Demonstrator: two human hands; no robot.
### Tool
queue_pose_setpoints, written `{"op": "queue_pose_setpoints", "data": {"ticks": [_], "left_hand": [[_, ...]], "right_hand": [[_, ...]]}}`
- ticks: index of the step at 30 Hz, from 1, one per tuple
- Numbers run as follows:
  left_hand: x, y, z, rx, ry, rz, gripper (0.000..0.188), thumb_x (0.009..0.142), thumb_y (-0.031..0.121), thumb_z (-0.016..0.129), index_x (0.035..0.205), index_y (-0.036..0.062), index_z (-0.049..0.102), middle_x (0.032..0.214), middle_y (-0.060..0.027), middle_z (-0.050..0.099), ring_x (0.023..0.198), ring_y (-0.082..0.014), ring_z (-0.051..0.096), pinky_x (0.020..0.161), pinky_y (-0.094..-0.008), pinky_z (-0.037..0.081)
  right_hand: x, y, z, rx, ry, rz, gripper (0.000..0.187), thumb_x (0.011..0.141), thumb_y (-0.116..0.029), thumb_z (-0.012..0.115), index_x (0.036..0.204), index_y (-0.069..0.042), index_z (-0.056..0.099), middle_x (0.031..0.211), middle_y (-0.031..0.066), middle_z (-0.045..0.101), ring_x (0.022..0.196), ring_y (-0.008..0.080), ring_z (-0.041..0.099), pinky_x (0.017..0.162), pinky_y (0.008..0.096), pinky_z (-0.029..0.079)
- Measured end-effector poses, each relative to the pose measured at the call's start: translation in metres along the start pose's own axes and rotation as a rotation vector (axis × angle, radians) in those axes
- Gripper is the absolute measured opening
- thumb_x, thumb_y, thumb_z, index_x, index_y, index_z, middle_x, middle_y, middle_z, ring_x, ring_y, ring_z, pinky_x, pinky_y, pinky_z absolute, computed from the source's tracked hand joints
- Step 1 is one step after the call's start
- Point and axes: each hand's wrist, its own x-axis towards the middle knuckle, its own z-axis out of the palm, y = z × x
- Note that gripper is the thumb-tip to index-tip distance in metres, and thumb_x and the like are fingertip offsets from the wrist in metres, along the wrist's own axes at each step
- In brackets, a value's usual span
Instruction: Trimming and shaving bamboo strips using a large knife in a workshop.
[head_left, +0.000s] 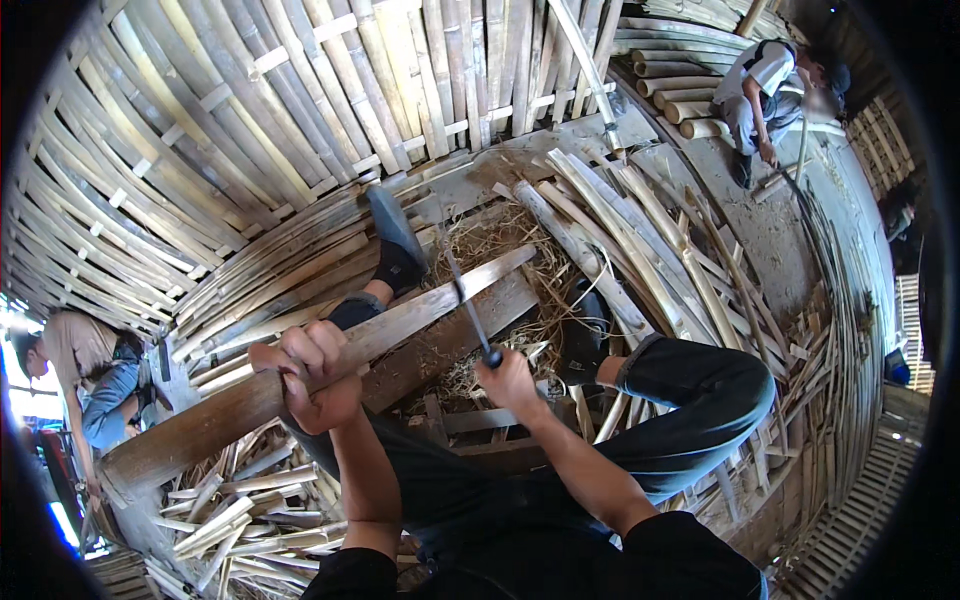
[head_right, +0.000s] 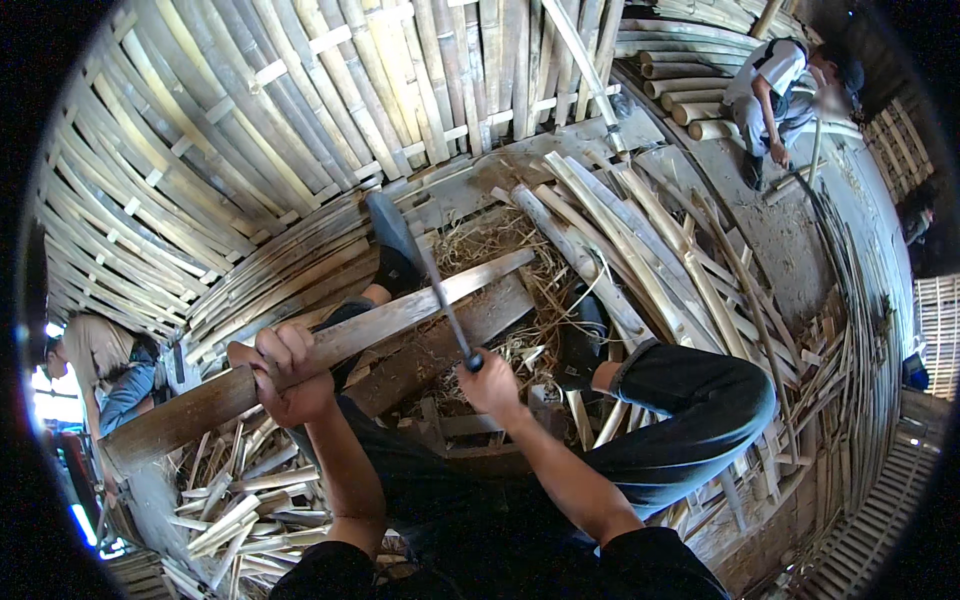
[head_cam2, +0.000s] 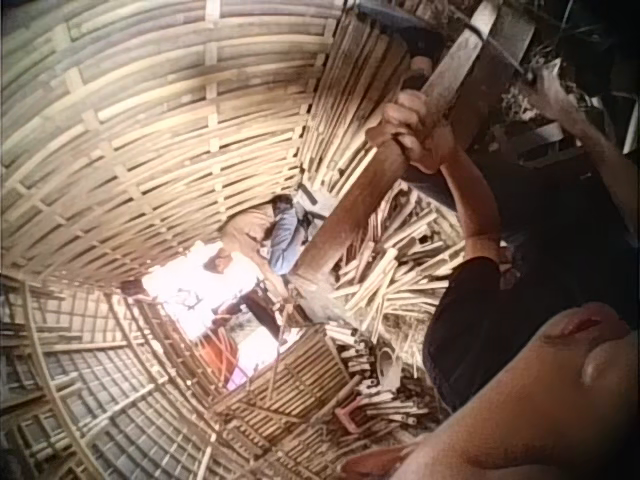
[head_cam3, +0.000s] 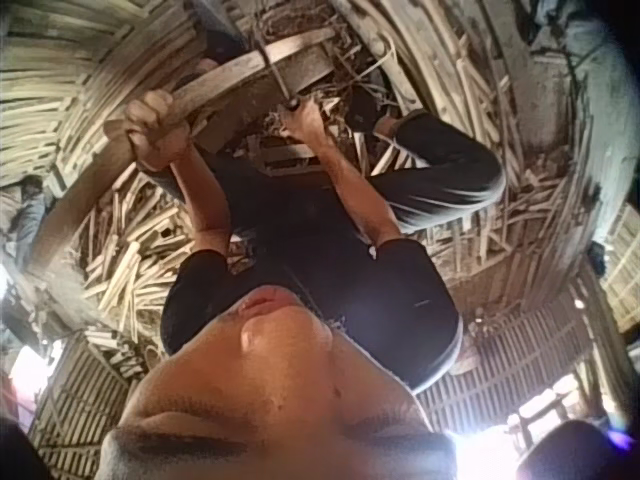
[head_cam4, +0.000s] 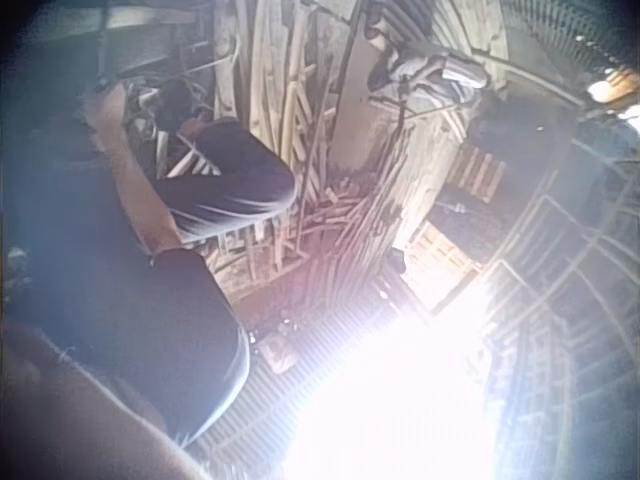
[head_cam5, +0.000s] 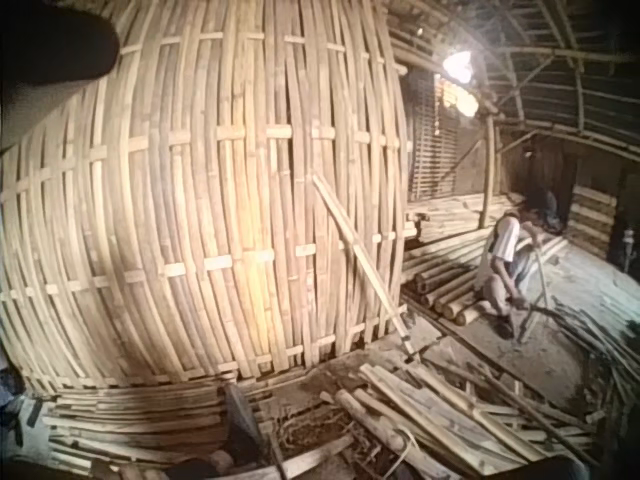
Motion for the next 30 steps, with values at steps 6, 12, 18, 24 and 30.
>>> {"op": "queue_pose_setpoints", "data": {"ticks": [6, 12, 18, 24, 30], "left_hand": [[0.012, -0.003, -0.004, -0.107, -0.113, -0.132, 0.025, 0.085, 0.019, 0.063, 0.091, 0.0126, 0.04, 0.069, 0.0006, 0.038, 0.059, -0.0116, 0.037, 0.062, -0.0299, 0.028], [0.013, 0.002, -0.003, -0.107, -0.236, -0.209, 0.029, 0.072, 0.022, 0.073, 0.08, 0.0113, 0.046, 0.06, 0.0041, 0.041, 0.052, -0.0106, 0.035, 0.059, -0.029, 0.028], [0.0, 0.009, -0.027, -0.164, -0.297, -0.228, 0.031, 0.071, 0.017, 0.076, 0.084, 0.0158, 0.047, 0.064, 0.0056, 0.038, 0.06, -0.0107, 0.035, 0.064, -0.0286, 0.027], [-0.007, 0.01, -0.023, -0.024, 0.069, -0.158, 0.026, 0.064, 0.012, 0.061, 0.081, 0.0122, 0.042, 0.064, 0.0006, 0.035, 0.061, -0.0139, 0.034, 0.064, -0.0292, 0.029], [-0.022, 0.012, -0.028, 0.049, 0.403, -0.027, 0.022, 0.062, 0.012, 0.049, 0.072, 0.0141, 0.03, 0.061, -0.0027, 0.032, 0.057, -0.0142, 0.032, 0.057, -0.0278, 0.031]], "right_hand": [[0.028, 0.074, -0.026, -0.423, 0.024, -0.276, 0.026, 0.088, -0.017, 0.057, 0.076, 0.007, 0.057, 0.065, 0.0118, 0.06, 0.045, 0.024, 0.056, 0.038, 0.0388, 0.049], [-0.027, -0.034, -0.038, -0.07, -0.02, -0.326, 0.043, 0.086, -0.029, 0.062, 0.104, 0.01, 0.063, 0.071, 0.0205, 0.066, 0.059, 0.0287, 0.067, 0.048, 0.0402, 0.056], [0.034, 0.085, -0.008, -0.348, 0.114, -0.161, 0.044, 0.084, -0.031, 0.064, 0.099, 0.01, 0.063, 0.073, 0.022, 0.062, 0.067, 0.0382, 0.065, 0.064, 0.0437, 0.058], [0.008, 0.019, -0.028, -0.214, -0.044, 0.072, 0.042, 0.083, -0.031, 0.066, 0.101, 0.007, 0.064, 0.082, 0.0255, 0.068, 0.079, 0.0417, 0.069, 0.074, 0.046, 0.058], [-0.033, -0.031, -0.002, -0.138, -0.131, -0.062, 0.031, 0.078, -0.028, 0.07, 0.101, -0.007, 0.067, 0.076, 0.0219, 0.068, 0.077, 0.0416, 0.068, 0.073, 0.0485, 0.056]]}}
